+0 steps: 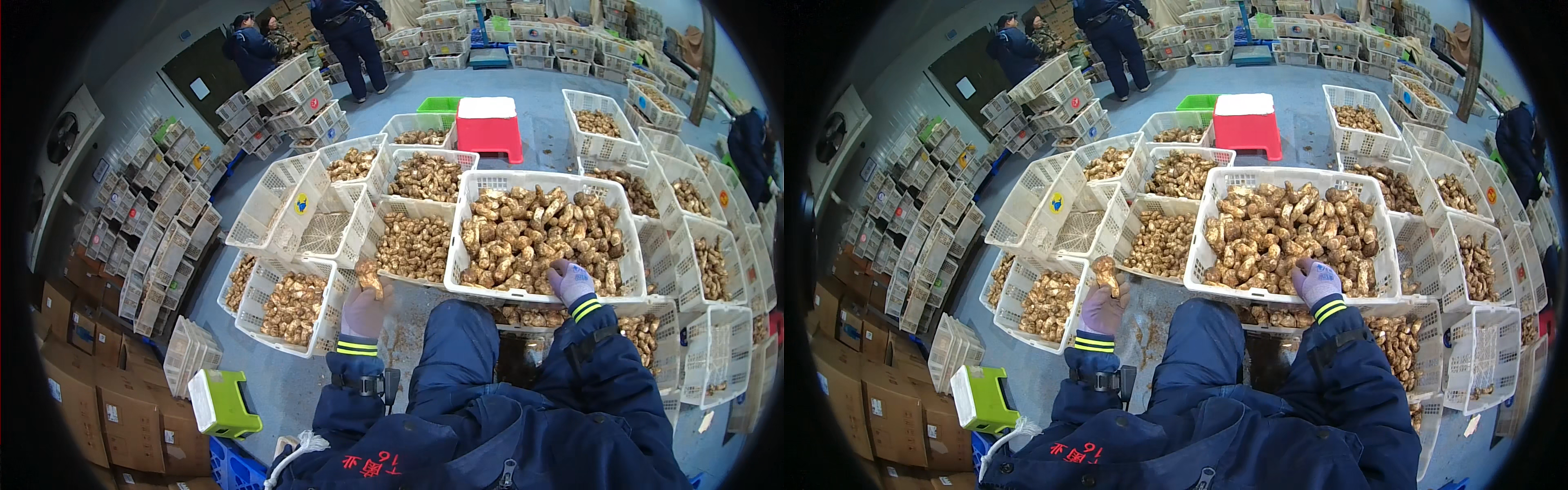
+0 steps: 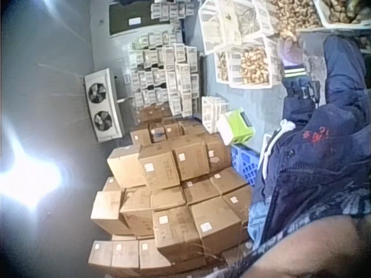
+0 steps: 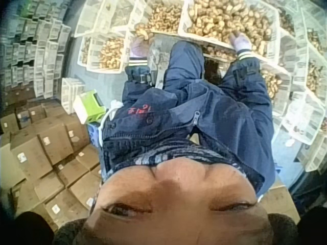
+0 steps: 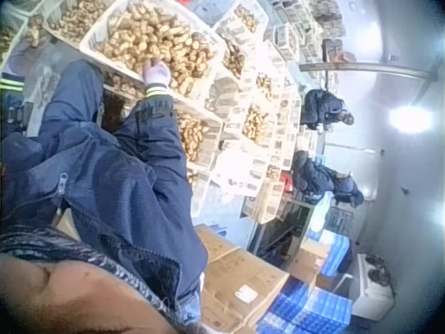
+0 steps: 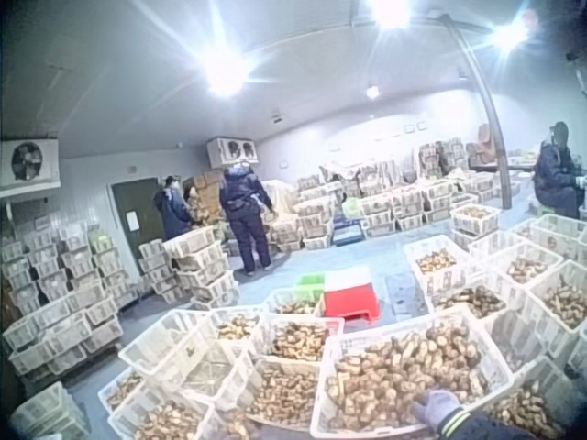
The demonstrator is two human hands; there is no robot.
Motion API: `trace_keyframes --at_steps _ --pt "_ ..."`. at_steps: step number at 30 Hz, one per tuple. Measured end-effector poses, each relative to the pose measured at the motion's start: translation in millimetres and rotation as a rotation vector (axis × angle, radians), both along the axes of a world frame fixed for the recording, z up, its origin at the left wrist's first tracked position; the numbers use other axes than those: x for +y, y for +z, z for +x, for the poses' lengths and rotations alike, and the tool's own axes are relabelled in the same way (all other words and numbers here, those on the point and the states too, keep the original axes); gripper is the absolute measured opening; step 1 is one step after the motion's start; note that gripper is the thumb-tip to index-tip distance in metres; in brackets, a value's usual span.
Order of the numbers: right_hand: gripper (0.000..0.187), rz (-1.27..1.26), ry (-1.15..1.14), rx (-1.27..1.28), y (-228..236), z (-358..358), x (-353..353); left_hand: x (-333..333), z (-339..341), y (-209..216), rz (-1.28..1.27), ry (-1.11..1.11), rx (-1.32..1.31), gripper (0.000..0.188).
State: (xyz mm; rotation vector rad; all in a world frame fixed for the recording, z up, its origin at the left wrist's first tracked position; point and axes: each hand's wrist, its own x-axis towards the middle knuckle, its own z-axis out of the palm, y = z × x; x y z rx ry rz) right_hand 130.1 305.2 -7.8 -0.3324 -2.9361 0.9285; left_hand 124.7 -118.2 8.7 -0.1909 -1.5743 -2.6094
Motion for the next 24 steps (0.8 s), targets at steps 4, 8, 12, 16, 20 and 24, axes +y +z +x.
trace_keyframes --at_steps 4,8,12,16,20,24 --pt "0.035 -0.002 0.002 -0.01 5.5 3.4 -1.0 -13.2 -2.0 -10.7 0.243 -0.197 -0.061 0.031" --pt "0.035 0.016 0.002 -0.037 8.7 4.9 -2.2 -6.1 3.4 -2.9 0.276 -0.265 -0.1 0.036" --pt "0.037 0.015 0.003 -0.039 -0.6 -0.7 1.6 20.5 13.3 30.5 0.264 -0.161 -0.148 0.043" --pt "0.038 0.016 0.019 0.032 6.1 -1.2 1.1 15.1 11.6 36.1 0.15 -0.161 -0.124 0.046" --pt "0.035 0.051 0.017 0.048 3.9 -4.4 1.0 7.9 11.0 29.7 0.147 -0.157 -0.164 0.054" --pt "0.033 0.046 0.035 0.041 2.9 -4.0 1.2 3.7 21.2 30.8 0.174 -0.202 -0.05 0.052"
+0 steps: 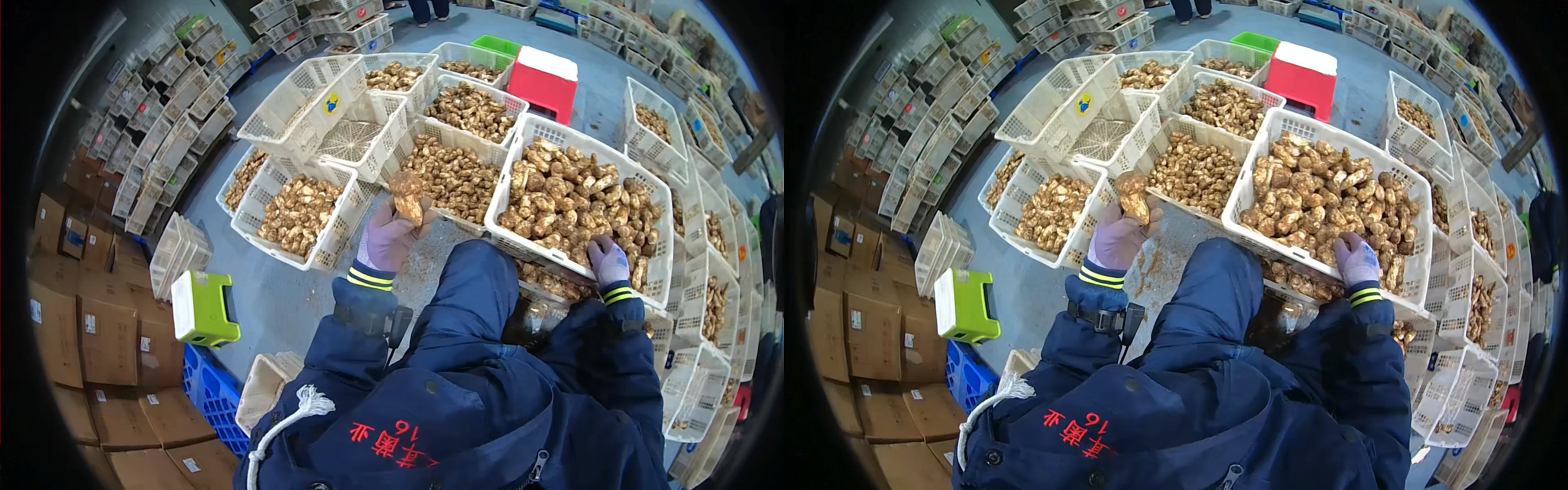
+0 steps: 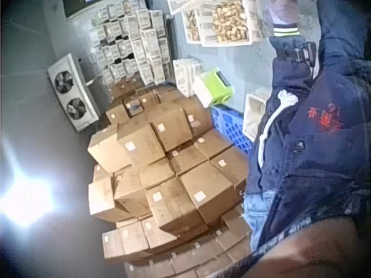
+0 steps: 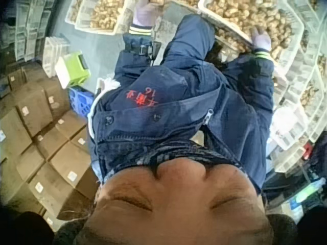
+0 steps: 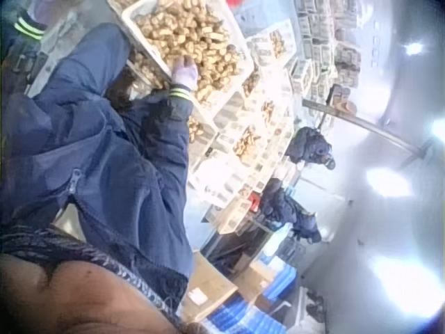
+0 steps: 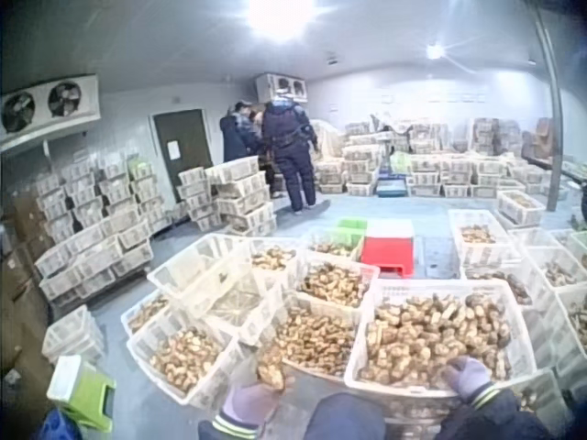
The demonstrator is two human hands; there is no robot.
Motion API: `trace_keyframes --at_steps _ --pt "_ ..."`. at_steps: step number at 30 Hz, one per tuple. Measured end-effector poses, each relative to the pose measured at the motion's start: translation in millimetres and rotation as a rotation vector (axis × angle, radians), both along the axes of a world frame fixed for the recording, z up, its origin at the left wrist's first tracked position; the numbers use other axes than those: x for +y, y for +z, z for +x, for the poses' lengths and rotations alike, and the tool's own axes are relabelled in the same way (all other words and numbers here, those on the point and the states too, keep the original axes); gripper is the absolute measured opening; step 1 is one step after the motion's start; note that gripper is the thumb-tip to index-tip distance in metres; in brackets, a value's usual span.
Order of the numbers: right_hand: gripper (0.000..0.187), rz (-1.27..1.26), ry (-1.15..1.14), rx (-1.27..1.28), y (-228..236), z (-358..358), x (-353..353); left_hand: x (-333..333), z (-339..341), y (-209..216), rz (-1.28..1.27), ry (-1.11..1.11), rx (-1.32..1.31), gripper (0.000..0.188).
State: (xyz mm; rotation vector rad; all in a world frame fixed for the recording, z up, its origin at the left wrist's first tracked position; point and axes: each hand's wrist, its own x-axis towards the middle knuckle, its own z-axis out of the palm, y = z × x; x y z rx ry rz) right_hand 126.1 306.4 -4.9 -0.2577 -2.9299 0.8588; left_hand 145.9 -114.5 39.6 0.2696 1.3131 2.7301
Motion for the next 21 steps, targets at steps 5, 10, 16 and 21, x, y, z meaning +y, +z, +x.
trace_keyframes --at_steps 5,10,16,21 --pt "0.034 0.034 0.001 -0.024 -3.1 0.7 3.4 1.2 6.2 7.6 0.145 -0.039 -0.035 0.043" --pt "0.032 0.046 -0.007 -0.019 0.0 0.1 0.0 -9.7 1.7 -17.8 0.037 0.097 -0.127 0.034" --pt "0.028 0.029 0.009 0.012 -5.2 -1.0 3.9 -38.5 6.8 -56.9 -0.008 0.176 -0.223 0.034" --pt "0.027 0.076 0.015 0.012 0.1 -0.2 0.6 -49.4 15.6 -70.3 0.156 0.033 -0.257 0.035"
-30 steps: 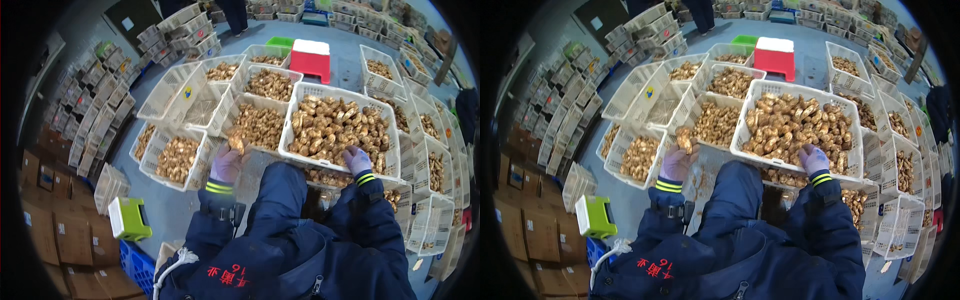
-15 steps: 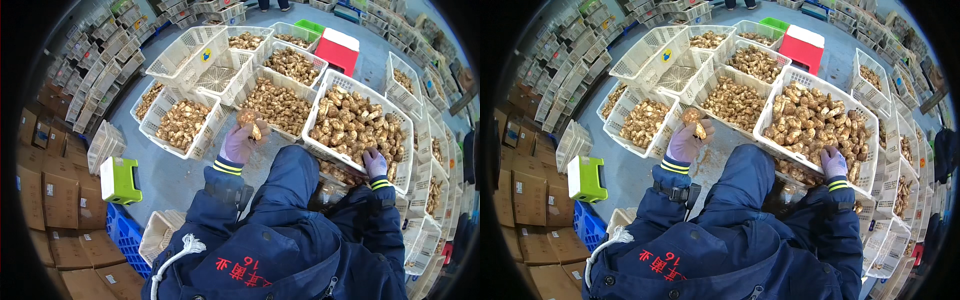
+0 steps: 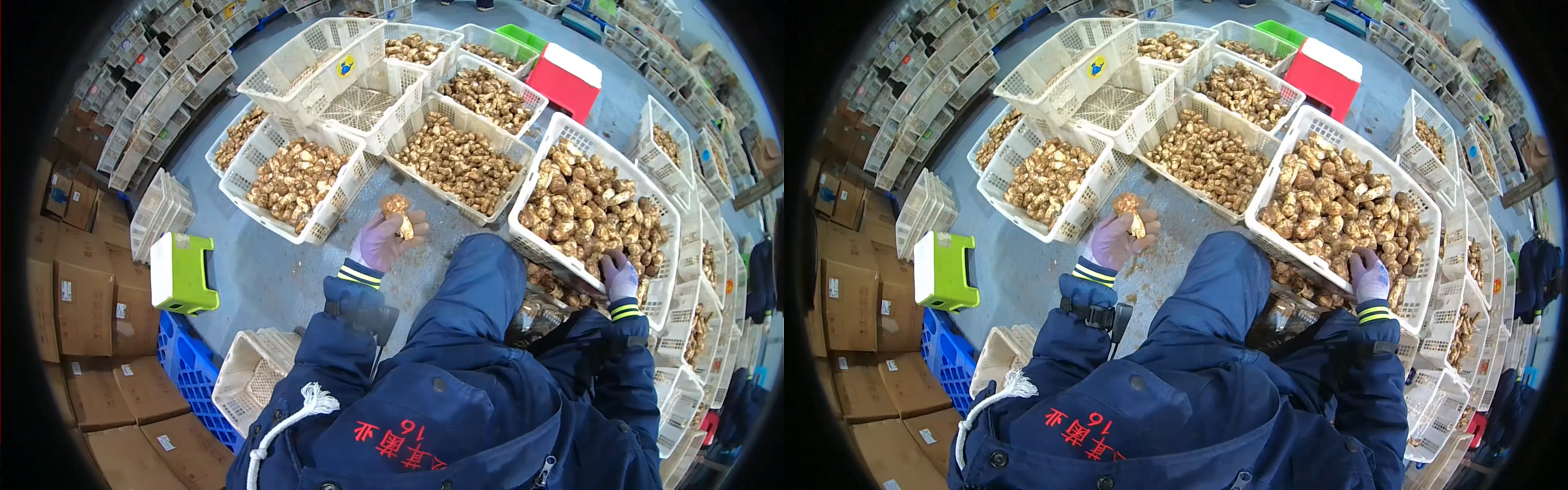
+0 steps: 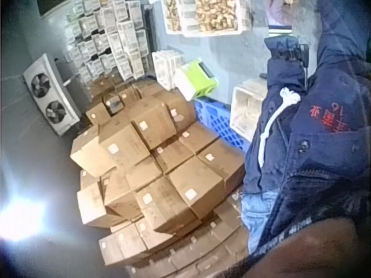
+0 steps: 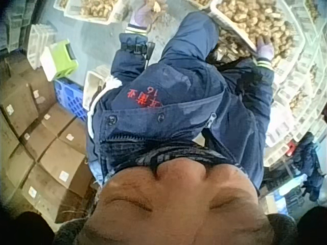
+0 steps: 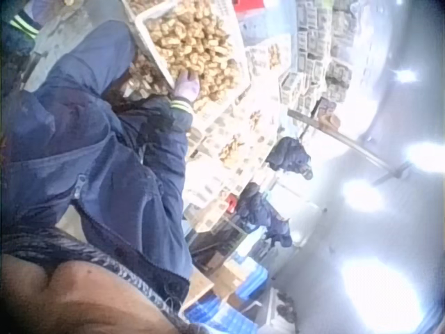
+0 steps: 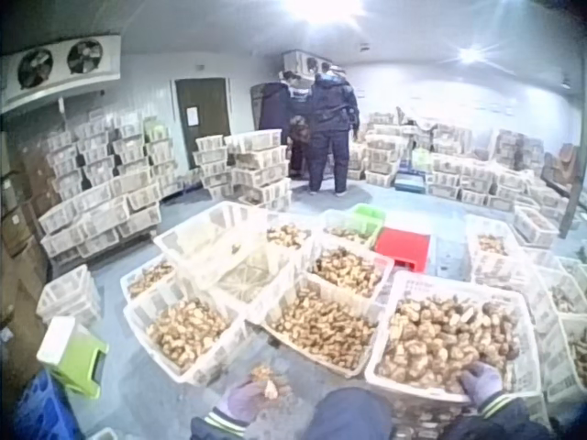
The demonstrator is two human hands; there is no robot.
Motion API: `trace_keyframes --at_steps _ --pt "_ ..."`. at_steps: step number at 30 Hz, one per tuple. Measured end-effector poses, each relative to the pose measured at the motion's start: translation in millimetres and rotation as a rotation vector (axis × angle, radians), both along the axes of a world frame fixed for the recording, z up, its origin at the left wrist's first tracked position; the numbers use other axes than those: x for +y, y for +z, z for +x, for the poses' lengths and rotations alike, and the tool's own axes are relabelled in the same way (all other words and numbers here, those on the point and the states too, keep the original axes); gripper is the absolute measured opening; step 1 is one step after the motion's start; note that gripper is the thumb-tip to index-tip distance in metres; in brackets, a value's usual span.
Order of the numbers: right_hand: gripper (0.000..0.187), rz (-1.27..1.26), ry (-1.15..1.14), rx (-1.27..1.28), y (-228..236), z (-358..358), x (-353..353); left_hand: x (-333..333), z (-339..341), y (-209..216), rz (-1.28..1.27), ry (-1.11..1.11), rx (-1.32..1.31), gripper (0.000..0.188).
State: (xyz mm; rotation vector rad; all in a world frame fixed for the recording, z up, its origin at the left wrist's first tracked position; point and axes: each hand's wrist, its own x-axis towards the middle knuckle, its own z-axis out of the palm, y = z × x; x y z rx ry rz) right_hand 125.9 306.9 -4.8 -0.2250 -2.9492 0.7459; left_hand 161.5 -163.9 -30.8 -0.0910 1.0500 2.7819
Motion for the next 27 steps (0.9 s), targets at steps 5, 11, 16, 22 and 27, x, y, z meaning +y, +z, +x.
trace_keyframes --at_steps 5,11,16,22,27 --pt "0.028 0.012 -0.014 -0.012 -4.7 -2.2 4.4 12.7 5.1 21.8 0.172 -0.063 0.085 0.046" --pt "0.029 0.008 0.004 0.0 -7.5 -2.7 6.7 9.7 -1.4 13.9 -0.122 0.014 0.111 0.048" --pt "0.029 0.006 0.004 -0.005 -1.4 -2.1 3.0 14.5 -0.9 23.7 -0.312 0.063 0.04 0.047" --pt "0.029 0.013 0.004 0.006 -3.0 -0.8 2.3 15.1 -1.6 25.7 -0.234 -0.092 0.067 0.049" --pt "0.029 -0.007 0.017 0.002 -6.1 -1.4 7.7 15.2 -2.1 15.7 0.108 -0.092 0.026 0.045"
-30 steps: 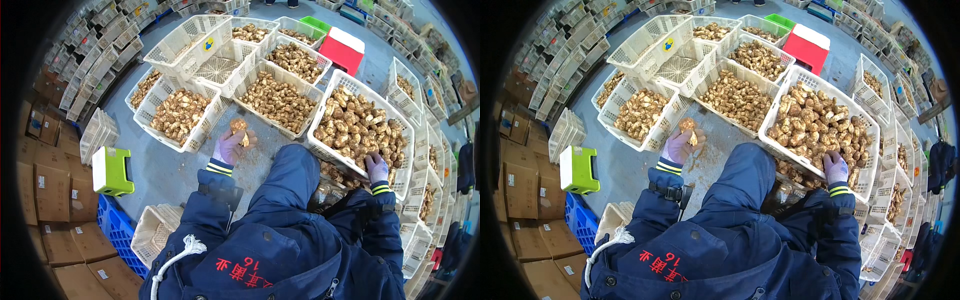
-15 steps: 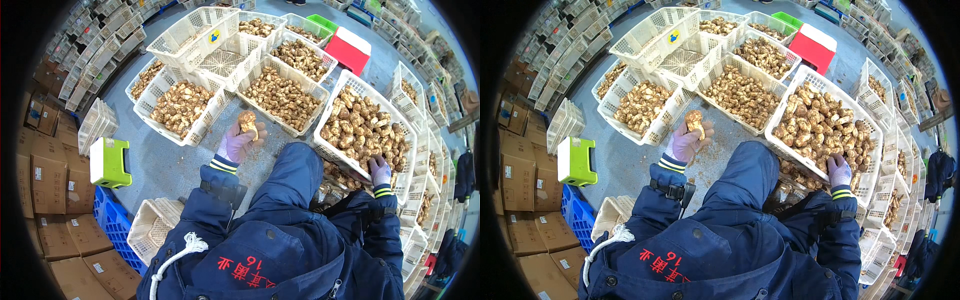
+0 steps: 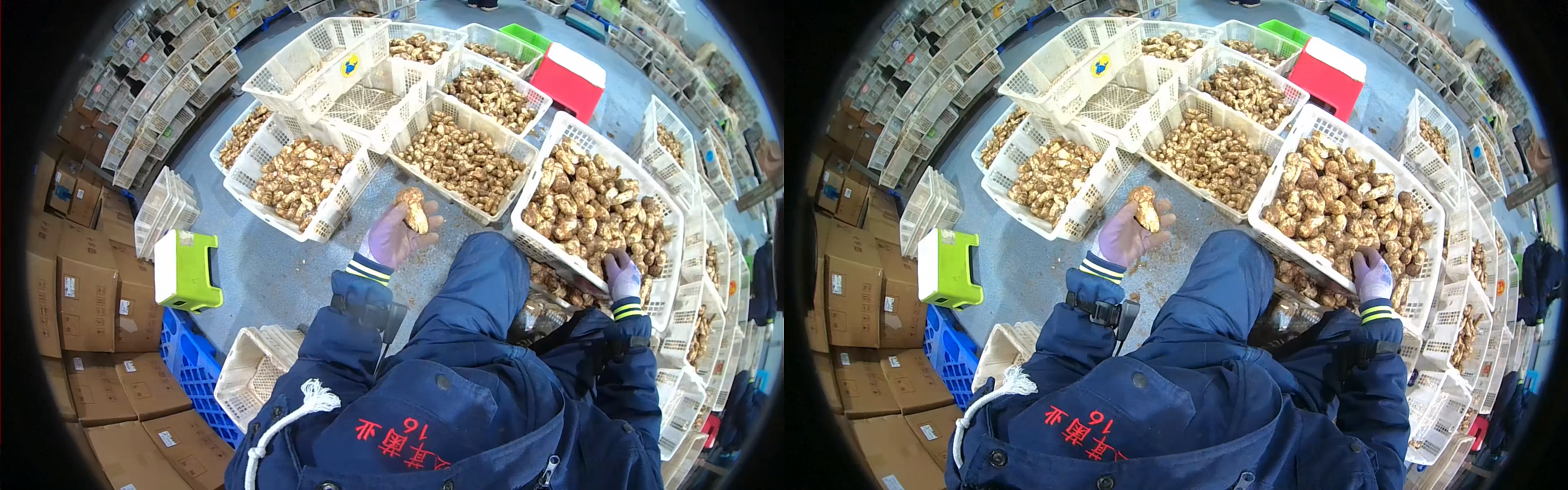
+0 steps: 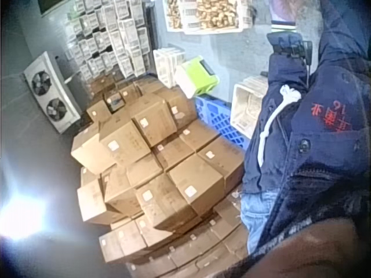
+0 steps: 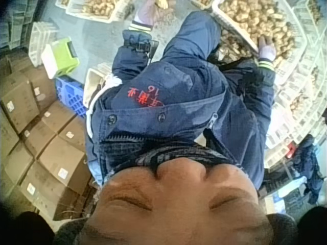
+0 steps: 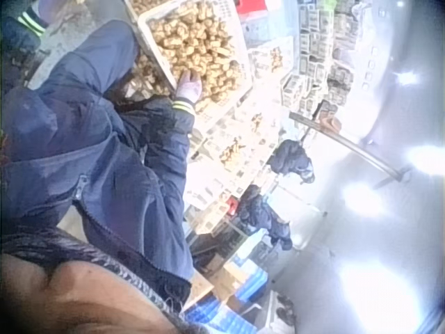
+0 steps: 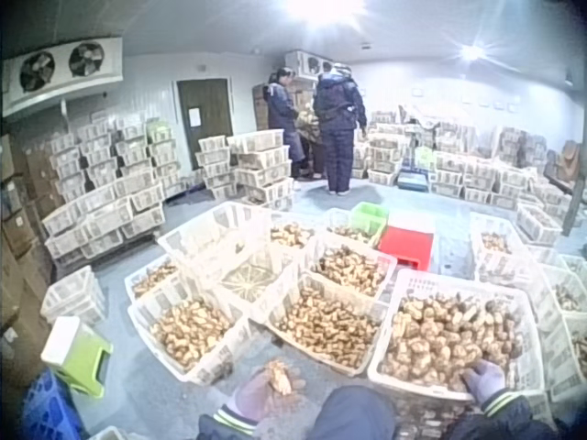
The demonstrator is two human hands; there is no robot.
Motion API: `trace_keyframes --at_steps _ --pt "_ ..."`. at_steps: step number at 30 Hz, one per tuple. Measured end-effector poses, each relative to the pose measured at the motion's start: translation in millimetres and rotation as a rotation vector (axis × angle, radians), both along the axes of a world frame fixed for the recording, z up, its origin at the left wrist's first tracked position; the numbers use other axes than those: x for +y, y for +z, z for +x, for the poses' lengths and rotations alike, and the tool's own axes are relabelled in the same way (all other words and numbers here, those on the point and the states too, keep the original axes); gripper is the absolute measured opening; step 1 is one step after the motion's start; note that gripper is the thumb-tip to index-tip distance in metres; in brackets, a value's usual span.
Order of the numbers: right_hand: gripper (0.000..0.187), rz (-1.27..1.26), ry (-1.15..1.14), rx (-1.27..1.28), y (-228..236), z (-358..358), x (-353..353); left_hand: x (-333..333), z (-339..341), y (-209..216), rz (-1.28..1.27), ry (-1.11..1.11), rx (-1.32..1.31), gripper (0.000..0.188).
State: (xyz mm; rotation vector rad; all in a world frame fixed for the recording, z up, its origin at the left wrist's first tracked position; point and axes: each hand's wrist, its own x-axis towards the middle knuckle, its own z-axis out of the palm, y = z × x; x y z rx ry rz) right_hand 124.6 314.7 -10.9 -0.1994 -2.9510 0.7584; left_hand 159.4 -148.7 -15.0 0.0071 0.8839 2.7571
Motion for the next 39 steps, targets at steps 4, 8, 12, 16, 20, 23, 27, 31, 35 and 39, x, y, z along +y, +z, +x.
trace_keyframes --at_steps 4,8,12,16,20,23,27,31,35,39 --pt "0.029 0.001 -0.017 -0.005 2.3 -0.1 -4.2 -3.3 -1.1 -10.5 0.056 0.024 0.012 0.041" --pt "0.029 -0.011 -0.006 0.005 -0.1 -0.5 -1.6 -7.4 -4.0 -20.4 -0.026 0.087 -0.015 0.037" --pt "0.029 -0.015 -0.023 -0.029 3.2 -1.3 -5.0 -12.5 -4.0 -30.4 -0.113 0.166 -0.089 0.035" --pt "0.03 -0.012 -0.018 0.0 -0.7 -1.5 -2.7 -14.5 -2.7 -33.5 -0.077 0.19 -0.161 0.033" --pt "0.03 -0.023 -0.01 -0.011 -0.2 -1.7 -2.7 -16.8 -4.5 -30.2 0.105 0.128 -0.126 0.03" --pt "0.03 0.009 -0.019 -0.012 -2.9 -1.9 1.6 -7.8 -4.0 -10.3 0.238 0.127 -0.163 0.032" --pt "0.03 0.009 0.003 -0.009 -0.1 -1.4 -2.0 -4.0 1.5 3.8 0.126 0.131 -0.064 0.036" --pt "0.03 -0.03 -0.011 0.002 1.3 0.3 -4.0 2.8 1.8 10.9 -0.216 0.285 0.061 0.043" --pt "0.03 -0.007 -0.016 -0.014 2.9 -0.2 -4.9 6.0 1.2 21.0 -0.521 0.381 0.152 0.043" --pt "0.03 0.0 -0.023 -0.005 3.4 0.4 -5.0 5.5 1.1 18.1 -0.585 0.382 0.122 0.042"
